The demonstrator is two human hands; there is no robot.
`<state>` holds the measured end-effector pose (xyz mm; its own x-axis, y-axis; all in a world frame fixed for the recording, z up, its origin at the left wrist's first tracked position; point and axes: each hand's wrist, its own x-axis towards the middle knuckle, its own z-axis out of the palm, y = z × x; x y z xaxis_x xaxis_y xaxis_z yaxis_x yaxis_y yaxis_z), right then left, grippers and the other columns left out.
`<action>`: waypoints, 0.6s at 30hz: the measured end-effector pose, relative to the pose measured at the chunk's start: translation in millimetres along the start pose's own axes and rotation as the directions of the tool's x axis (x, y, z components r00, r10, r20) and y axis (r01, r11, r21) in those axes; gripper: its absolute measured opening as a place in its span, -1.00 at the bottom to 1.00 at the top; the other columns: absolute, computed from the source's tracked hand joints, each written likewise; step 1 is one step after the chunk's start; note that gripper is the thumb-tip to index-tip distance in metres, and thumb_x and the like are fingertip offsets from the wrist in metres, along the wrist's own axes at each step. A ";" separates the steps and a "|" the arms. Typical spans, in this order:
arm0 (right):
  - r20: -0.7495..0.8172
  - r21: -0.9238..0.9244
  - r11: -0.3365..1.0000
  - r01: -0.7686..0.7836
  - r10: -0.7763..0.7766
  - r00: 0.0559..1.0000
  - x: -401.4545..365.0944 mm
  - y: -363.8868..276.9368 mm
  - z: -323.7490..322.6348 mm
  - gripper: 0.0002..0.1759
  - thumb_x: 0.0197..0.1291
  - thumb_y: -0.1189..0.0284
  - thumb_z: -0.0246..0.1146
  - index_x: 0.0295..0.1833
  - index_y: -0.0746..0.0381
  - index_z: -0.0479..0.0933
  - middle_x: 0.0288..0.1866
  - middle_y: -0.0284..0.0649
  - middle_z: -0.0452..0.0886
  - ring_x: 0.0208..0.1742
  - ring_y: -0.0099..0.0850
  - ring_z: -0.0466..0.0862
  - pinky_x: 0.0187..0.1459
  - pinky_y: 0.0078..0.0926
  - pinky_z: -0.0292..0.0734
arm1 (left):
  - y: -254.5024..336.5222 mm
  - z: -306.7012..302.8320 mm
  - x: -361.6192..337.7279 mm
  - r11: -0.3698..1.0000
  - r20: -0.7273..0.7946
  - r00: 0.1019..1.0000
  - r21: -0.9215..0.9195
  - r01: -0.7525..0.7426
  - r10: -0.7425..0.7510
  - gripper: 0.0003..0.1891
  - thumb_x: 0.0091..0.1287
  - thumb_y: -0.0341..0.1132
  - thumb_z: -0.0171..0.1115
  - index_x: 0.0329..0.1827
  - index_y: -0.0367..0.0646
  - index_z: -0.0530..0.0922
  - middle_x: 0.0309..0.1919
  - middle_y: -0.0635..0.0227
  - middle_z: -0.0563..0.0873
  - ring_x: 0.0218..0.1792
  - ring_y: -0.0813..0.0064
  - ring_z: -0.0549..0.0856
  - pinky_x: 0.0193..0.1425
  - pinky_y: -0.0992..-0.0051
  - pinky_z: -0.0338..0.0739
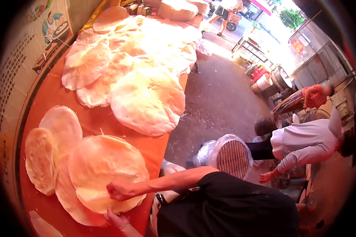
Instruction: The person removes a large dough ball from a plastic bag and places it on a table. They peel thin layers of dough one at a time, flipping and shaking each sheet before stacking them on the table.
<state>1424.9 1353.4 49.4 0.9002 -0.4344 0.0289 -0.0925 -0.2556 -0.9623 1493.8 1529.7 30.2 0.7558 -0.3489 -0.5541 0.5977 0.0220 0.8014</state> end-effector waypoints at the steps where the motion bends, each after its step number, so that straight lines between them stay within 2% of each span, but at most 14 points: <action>1: -0.256 -0.088 0.993 0.077 -0.097 0.962 -6.2 -25.3 7.4 -0.84 -0.12 0.48 0.30 -0.41 0.32 0.51 -0.59 -0.04 0.51 -0.50 -0.04 0.53 -0.46 -0.20 0.42 | 2.5 -0.4 4.4 0.996 -0.016 0.996 -0.035 0.086 -0.086 -0.42 0.26 -0.15 0.22 0.30 -0.24 0.37 0.13 0.24 0.52 0.11 0.29 0.54 0.08 0.36 0.51; 2: -0.329 -0.106 0.968 0.227 -0.250 0.911 -8.8 -24.5 16.0 -0.81 -0.15 0.50 0.29 -0.39 0.32 0.46 -0.61 -0.04 0.44 -0.52 -0.01 0.48 -0.47 -0.16 0.39 | 4.8 -0.8 7.8 0.983 -0.031 0.985 -0.069 0.169 -0.172 -0.41 0.26 -0.13 0.22 0.31 -0.22 0.37 0.13 0.25 0.52 0.11 0.30 0.54 0.08 0.36 0.51; 3: -0.393 -0.149 0.919 0.366 -0.395 0.831 -11.4 -23.8 24.7 -0.77 -0.19 0.52 0.29 -0.36 0.32 0.42 -0.64 -0.05 0.37 -0.55 0.02 0.42 -0.48 -0.11 0.35 | 14.3 21.3 -5.0 0.967 -0.058 0.978 -0.168 0.189 -0.201 -0.38 0.26 -0.04 0.24 0.32 -0.16 0.38 0.13 0.28 0.52 0.12 0.34 0.53 0.09 0.39 0.50; 4: -0.309 -0.085 0.810 0.581 -0.576 0.757 -6.4 -5.1 20.9 -0.76 -0.19 0.53 0.28 -0.37 0.32 0.38 -0.64 -0.05 0.33 -0.54 0.00 0.40 -0.47 -0.12 0.32 | 12.8 22.4 -5.1 0.970 -0.056 0.981 -0.168 0.173 -0.185 -0.37 0.26 -0.01 0.25 0.32 -0.16 0.38 0.14 0.27 0.52 0.12 0.33 0.53 0.09 0.38 0.50; 5: -0.129 -0.121 0.781 0.613 -0.624 0.770 -4.1 11.2 19.6 -0.69 -0.12 0.51 0.32 -0.22 0.30 0.41 -0.53 -0.06 0.39 -0.44 -0.03 0.45 -0.44 -0.17 0.31 | 10.5 17.7 -5.6 0.973 -0.056 0.984 -0.168 0.158 -0.169 -0.35 0.25 0.01 0.26 0.32 -0.15 0.38 0.14 0.27 0.52 0.12 0.33 0.53 0.10 0.38 0.50; 6: -0.060 -0.192 0.808 0.557 -0.576 0.815 -1.3 24.7 22.6 -0.71 -0.12 0.51 0.31 -0.25 0.31 0.40 -0.53 -0.06 0.39 -0.45 -0.03 0.45 -0.44 -0.18 0.30 | 8.1 11.0 -6.0 0.975 -0.057 0.986 -0.168 0.143 -0.154 -0.34 0.25 0.04 0.27 0.33 -0.15 0.38 0.14 0.27 0.52 0.13 0.32 0.53 0.10 0.38 0.50; 7: 0.007 -0.267 0.823 0.501 -0.518 0.855 4.6 39.8 30.6 -0.73 -0.11 0.52 0.31 -0.28 0.31 0.39 -0.53 -0.06 0.40 -0.45 -0.03 0.45 -0.45 -0.18 0.30 | 7.1 5.5 -4.7 0.979 -0.106 0.982 -0.147 0.139 -0.155 -0.43 0.34 -0.01 0.18 0.26 -0.25 0.40 0.04 0.27 0.57 0.01 0.33 0.58 0.00 0.36 0.54; 8: 0.086 -0.279 0.842 0.462 -0.457 0.885 3.5 54.7 36.7 -0.75 -0.12 0.51 0.29 -0.32 0.32 0.38 -0.53 -0.04 0.39 -0.46 -0.03 0.44 -0.44 -0.19 0.30 | 2.4 3.8 -4.4 0.992 -0.035 0.996 -0.098 0.083 -0.087 -0.43 0.34 -0.02 0.18 0.25 -0.27 0.41 0.05 0.26 0.56 0.03 0.31 0.58 0.03 0.34 0.54; 11: 0.263 -0.226 0.911 0.344 -0.283 0.923 7.3 33.3 19.8 -0.79 -0.14 0.48 0.24 -0.44 0.33 0.35 -0.54 0.02 0.36 -0.46 -0.03 0.41 -0.42 -0.20 0.29 | -3.0 -0.1 -1.7 0.996 0.182 0.981 0.038 -0.082 0.073 -0.40 0.33 -0.04 0.20 0.27 -0.31 0.37 0.13 0.20 0.51 0.11 0.22 0.54 0.13 0.27 0.53; 12: 0.294 -0.206 0.927 0.312 -0.246 0.924 9.8 21.0 14.5 -0.79 -0.15 0.46 0.23 -0.48 0.33 0.34 -0.54 0.04 0.35 -0.46 -0.03 0.40 -0.41 -0.20 0.29 | -12.5 -11.7 -0.6 0.970 0.189 0.964 0.115 -0.213 0.189 -0.39 0.33 -0.05 0.20 0.30 -0.30 0.35 0.15 0.19 0.49 0.14 0.22 0.52 0.16 0.27 0.52; 14: 0.230 -0.097 0.958 0.269 -0.241 0.943 15.1 1.5 3.6 -0.79 -0.17 0.44 0.19 -0.56 0.34 0.32 -0.54 0.08 0.33 -0.46 -0.03 0.37 -0.40 -0.21 0.28 | -29.4 -26.0 -2.4 0.853 0.236 0.885 0.257 -0.454 0.401 -0.38 0.33 -0.07 0.20 0.35 -0.26 0.32 0.20 0.17 0.46 0.19 0.21 0.49 0.20 0.25 0.50; 15: 0.125 0.005 0.960 0.280 -0.278 0.952 16.0 0.9 -1.4 -0.79 -0.16 0.45 0.21 -0.56 0.34 0.34 -0.57 0.08 0.34 -0.49 -0.03 0.40 -0.43 -0.19 0.29 | -5.5 6.2 -21.7 0.998 -0.011 0.998 0.006 -0.066 0.066 -0.39 0.35 -0.07 0.20 0.36 -0.23 0.33 0.24 0.16 0.44 0.23 0.20 0.45 0.24 0.24 0.46; 17: -0.089 0.193 0.915 0.353 -0.342 0.936 17.6 -0.3 -11.0 -0.80 -0.14 0.45 0.23 -0.56 0.35 0.39 -0.63 0.06 0.36 -0.55 -0.04 0.45 -0.49 -0.15 0.30 | 3.8 5.4 -29.7 0.991 -0.035 0.996 0.102 -0.082 0.086 -0.42 0.37 -0.05 0.19 0.31 -0.27 0.38 0.24 0.05 0.45 0.19 0.11 0.49 0.21 0.17 0.49; 18: 0.178 0.205 0.953 0.221 -0.259 0.949 24.8 -7.9 -43.6 -0.82 -0.08 0.47 0.23 -0.52 0.36 0.41 -0.66 0.04 0.37 -0.57 -0.05 0.49 -0.51 -0.14 0.31 | 7.5 4.5 -32.4 0.985 -0.048 0.994 0.150 -0.089 0.097 -0.43 0.37 -0.04 0.18 0.29 -0.29 0.40 0.25 0.00 0.45 0.17 0.06 0.51 0.19 0.13 0.51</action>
<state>1429.4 1307.0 69.5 0.9544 -0.1923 0.2283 0.1983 -0.1630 -0.9665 1472.6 1536.9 55.2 0.8219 -0.3002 -0.4840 0.4814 -0.0882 0.8721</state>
